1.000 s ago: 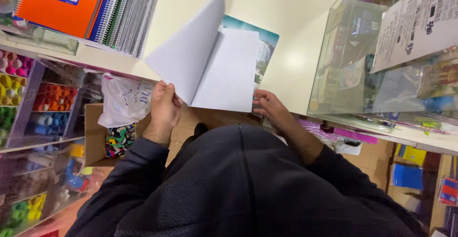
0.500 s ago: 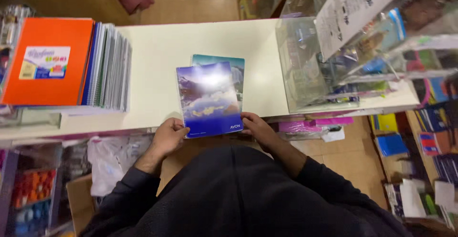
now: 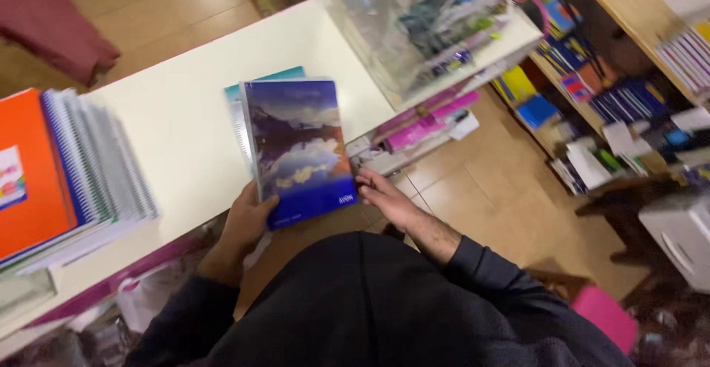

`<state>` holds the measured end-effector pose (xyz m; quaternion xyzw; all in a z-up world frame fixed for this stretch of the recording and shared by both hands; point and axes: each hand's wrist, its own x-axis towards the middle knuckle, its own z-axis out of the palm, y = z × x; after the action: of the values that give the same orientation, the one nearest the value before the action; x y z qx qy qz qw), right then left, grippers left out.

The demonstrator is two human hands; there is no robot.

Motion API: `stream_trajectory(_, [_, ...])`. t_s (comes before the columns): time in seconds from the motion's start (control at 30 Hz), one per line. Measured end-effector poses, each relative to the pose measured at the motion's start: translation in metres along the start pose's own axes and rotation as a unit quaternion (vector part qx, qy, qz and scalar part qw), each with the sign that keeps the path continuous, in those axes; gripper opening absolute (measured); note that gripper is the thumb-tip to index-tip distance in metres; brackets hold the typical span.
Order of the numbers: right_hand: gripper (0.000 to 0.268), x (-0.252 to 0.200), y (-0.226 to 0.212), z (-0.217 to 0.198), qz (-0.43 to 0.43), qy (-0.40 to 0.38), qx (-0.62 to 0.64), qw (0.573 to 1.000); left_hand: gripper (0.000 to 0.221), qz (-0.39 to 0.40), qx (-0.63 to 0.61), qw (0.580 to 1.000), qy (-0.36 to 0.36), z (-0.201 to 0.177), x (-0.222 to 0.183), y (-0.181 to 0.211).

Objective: The person takes spiral notebooks one at a time from a counter, opens each one briefly, and places it onto a wooden storage shelf in a retail environment.

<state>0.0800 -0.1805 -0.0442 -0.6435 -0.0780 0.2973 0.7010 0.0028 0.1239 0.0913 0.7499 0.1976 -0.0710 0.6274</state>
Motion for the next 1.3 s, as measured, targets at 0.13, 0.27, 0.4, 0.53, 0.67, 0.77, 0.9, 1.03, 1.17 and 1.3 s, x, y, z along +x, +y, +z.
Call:
stream_trajectory(0.13, [0.063, -0.058, -0.001, -0.016, -0.095, 0.018, 0.058, 0.994, 0.039, 0.092, -0.067, 0.983, -0.144, 0.024, 0.002, -0.047])
stream_trajectory(0.27, [0.040, -0.119, -0.019, -0.050, -0.165, 0.107, 0.102, 0.975, 0.033, 0.217, -0.084, 0.935, -0.268, 0.091, 0.007, -0.030])
stream_trajectory(0.4, [0.035, -0.181, -0.021, -0.110, -0.197, 0.208, 0.138, 0.948, 0.041, 0.198, 0.039, 0.940, -0.275, 0.175, 0.013, -0.007])
stream_trajectory(0.53, [0.035, -0.249, -0.031, -0.175, -0.195, 0.284, 0.149, 0.927, 0.044, 0.131, 0.091, 0.948, -0.277, 0.283, -0.010, 0.020])
stream_trajectory(0.67, [0.033, -0.300, -0.007, -0.265, -0.185, 0.345, 0.109, 0.914, 0.042, 0.113, -0.009, 0.942, -0.316, 0.391, -0.018, 0.036])
stream_trajectory(0.77, [0.033, -0.338, -0.016, -0.297, -0.202, 0.384, 0.116, 0.894, 0.043, 0.114, -0.017, 0.929, -0.351, 0.459, -0.024, 0.051])
stream_trajectory(0.9, [0.032, -0.369, -0.022, -0.346, -0.192, 0.421, 0.112, 0.880, 0.045, 0.118, -0.036, 0.916, -0.381, 0.531, -0.019, 0.069])
stream_trajectory(1.03, [0.034, -0.368, -0.011, -0.396, -0.184, 0.446, 0.130, 0.866, 0.042, 0.107, -0.038, 0.905, -0.410, 0.585, 0.012, 0.071])
stream_trajectory(1.17, [0.038, -0.358, -0.034, -0.434, -0.202, 0.439, 0.212, 0.850, 0.038, 0.096, -0.067, 0.894, -0.431, 0.639, 0.050, 0.084])
stream_trajectory(1.3, [0.054, -0.333, 0.005, -0.507, -0.210, 0.440, 0.235, 0.841, 0.032, 0.078, -0.079, 0.875, -0.471, 0.693, 0.114, 0.090])
